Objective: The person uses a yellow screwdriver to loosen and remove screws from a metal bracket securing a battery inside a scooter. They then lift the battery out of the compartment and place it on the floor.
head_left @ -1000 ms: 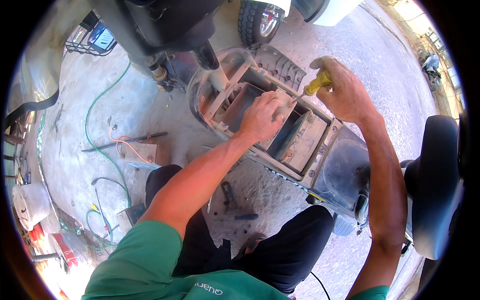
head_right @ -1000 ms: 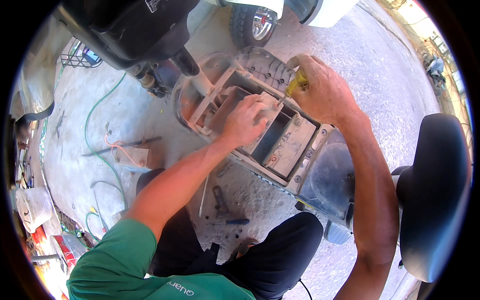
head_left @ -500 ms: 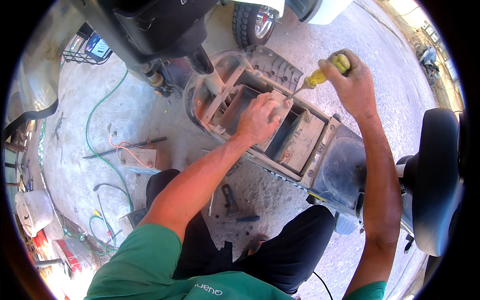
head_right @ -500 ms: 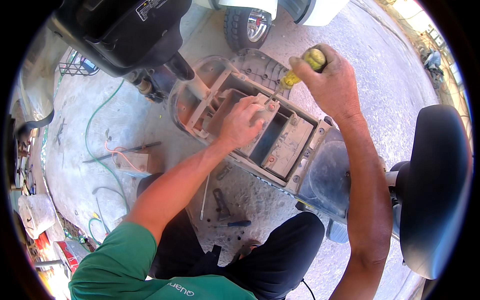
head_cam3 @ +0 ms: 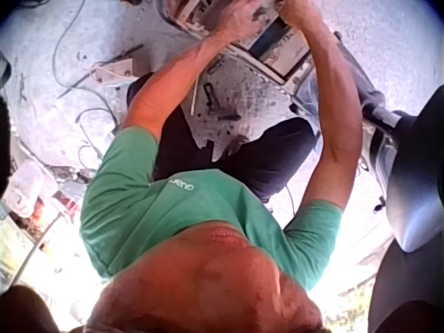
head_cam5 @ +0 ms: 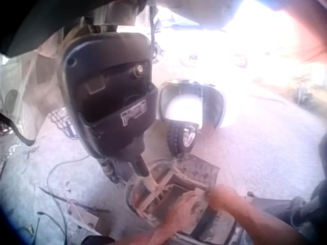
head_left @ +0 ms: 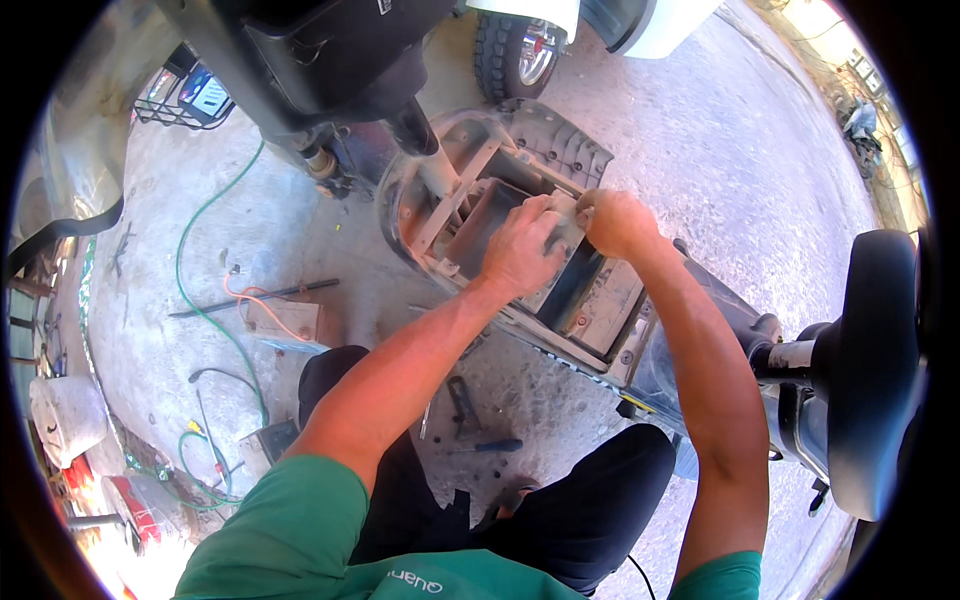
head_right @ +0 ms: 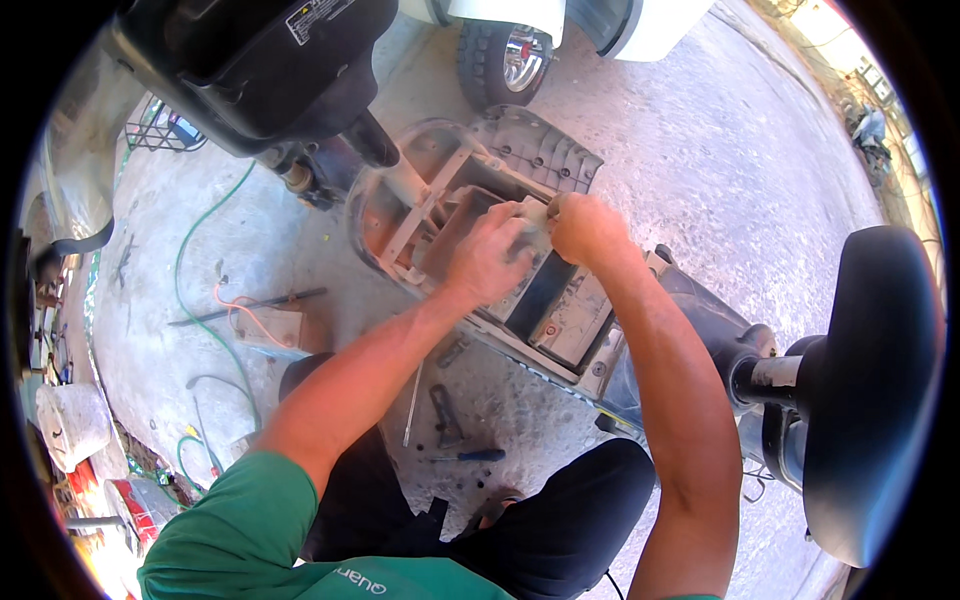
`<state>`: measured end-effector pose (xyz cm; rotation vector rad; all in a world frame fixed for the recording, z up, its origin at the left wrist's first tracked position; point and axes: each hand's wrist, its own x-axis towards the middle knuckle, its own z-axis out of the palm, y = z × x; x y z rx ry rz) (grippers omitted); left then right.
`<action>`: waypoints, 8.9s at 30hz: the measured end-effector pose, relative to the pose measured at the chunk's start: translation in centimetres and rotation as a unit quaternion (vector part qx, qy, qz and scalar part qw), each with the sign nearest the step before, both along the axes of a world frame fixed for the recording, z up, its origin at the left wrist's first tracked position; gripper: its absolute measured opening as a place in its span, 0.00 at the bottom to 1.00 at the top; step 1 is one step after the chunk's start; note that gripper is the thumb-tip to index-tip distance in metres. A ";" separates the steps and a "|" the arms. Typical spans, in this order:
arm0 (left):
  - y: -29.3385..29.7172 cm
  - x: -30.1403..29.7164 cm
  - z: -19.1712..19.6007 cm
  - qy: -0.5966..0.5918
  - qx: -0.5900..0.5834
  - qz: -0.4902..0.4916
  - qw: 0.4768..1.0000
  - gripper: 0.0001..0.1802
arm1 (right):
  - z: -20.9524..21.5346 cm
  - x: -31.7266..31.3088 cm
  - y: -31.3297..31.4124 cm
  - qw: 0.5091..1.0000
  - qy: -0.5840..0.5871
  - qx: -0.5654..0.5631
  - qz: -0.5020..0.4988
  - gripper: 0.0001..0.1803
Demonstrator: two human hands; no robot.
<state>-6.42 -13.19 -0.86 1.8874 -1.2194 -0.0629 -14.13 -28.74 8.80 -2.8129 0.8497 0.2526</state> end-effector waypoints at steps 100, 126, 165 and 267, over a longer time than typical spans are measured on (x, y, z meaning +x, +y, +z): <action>-0.2 0.0 -0.2 -0.020 -0.013 -0.014 1.000 0.21 | 11.9 -1.8 2.4 0.981 -0.101 -0.133 0.103 0.19; -0.1 0.2 -0.4 -0.016 -0.009 -0.018 1.000 0.21 | 10.4 -3.0 2.1 0.963 -0.208 -0.134 0.106 0.17; -3.0 -4.8 3.6 0.518 -0.065 0.036 0.852 0.07 | -3.9 -15.6 6.2 0.876 -0.454 0.119 -0.112 0.15; 0.7 5.1 8.5 0.028 0.282 0.033 0.959 0.56 | -5.1 -14.2 6.2 0.878 -0.461 0.050 -0.118 0.14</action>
